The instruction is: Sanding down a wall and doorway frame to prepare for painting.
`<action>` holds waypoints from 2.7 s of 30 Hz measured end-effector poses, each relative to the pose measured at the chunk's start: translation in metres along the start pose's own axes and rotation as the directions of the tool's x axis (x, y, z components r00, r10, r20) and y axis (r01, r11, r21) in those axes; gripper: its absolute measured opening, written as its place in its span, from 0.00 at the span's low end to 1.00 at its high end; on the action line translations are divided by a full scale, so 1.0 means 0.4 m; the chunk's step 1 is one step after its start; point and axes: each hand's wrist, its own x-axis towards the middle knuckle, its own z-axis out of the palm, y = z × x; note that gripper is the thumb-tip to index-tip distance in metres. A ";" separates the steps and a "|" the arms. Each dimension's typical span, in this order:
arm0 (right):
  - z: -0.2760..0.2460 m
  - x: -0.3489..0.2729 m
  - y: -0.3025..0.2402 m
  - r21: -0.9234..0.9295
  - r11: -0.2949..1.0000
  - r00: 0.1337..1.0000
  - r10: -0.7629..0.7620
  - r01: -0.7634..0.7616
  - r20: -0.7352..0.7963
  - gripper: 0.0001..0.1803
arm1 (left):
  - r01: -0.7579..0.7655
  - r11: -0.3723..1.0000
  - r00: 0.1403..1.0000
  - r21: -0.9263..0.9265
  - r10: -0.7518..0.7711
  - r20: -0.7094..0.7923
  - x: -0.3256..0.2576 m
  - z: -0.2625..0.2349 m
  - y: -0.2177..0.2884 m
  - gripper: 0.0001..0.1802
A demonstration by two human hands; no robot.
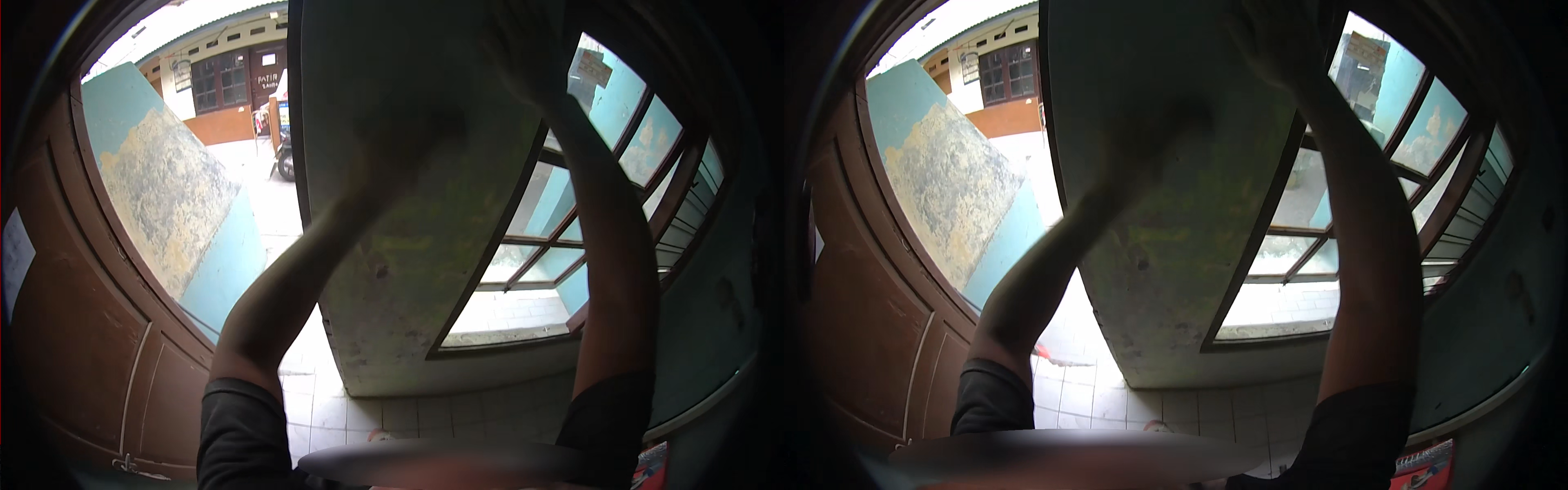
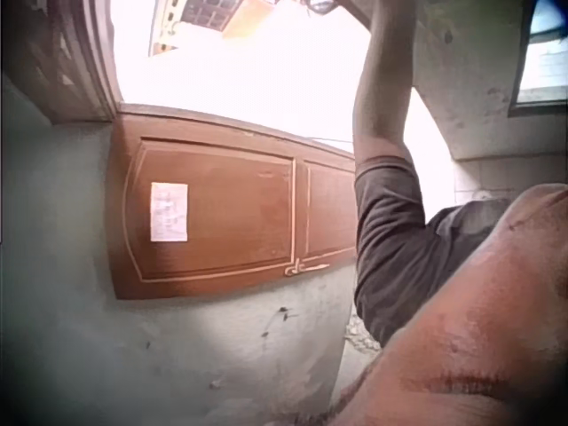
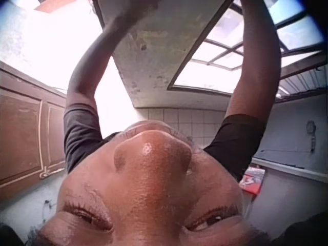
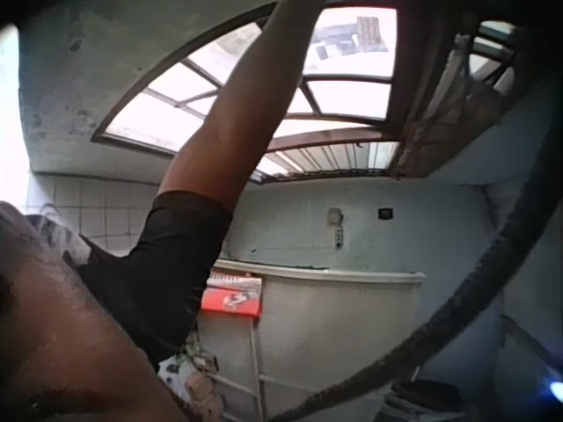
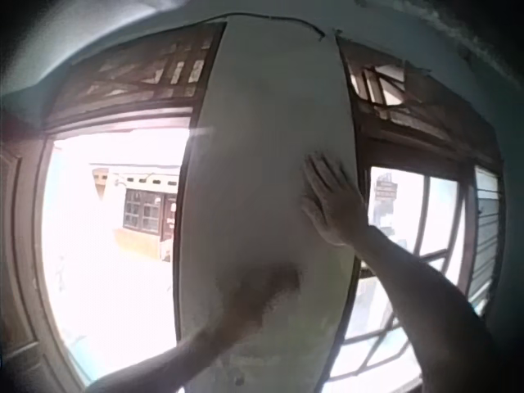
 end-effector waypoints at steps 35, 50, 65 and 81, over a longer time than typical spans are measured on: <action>-0.019 -0.120 -0.122 0.004 0.993 0.992 -0.119 0.119 0.050 0.33 | 0.306 0.947 0.952 0.092 -0.305 -0.035 -0.237 -0.012 0.082 0.24; 0.011 -0.159 -0.100 -0.035 0.994 0.995 -0.100 0.100 -0.004 0.32 | 0.119 0.990 0.993 0.080 -0.117 -0.031 -0.426 0.081 0.205 0.29; 0.029 -0.220 -0.197 0.100 0.976 0.979 -0.201 0.196 0.038 0.31 | 0.215 0.968 0.962 0.132 -0.233 0.144 -0.488 0.011 0.184 0.33; 0.023 -0.248 -0.134 0.080 0.987 0.986 -0.131 0.140 -0.106 0.27 | 0.493 0.864 0.861 0.102 -0.501 0.086 -0.365 -0.022 0.166 0.19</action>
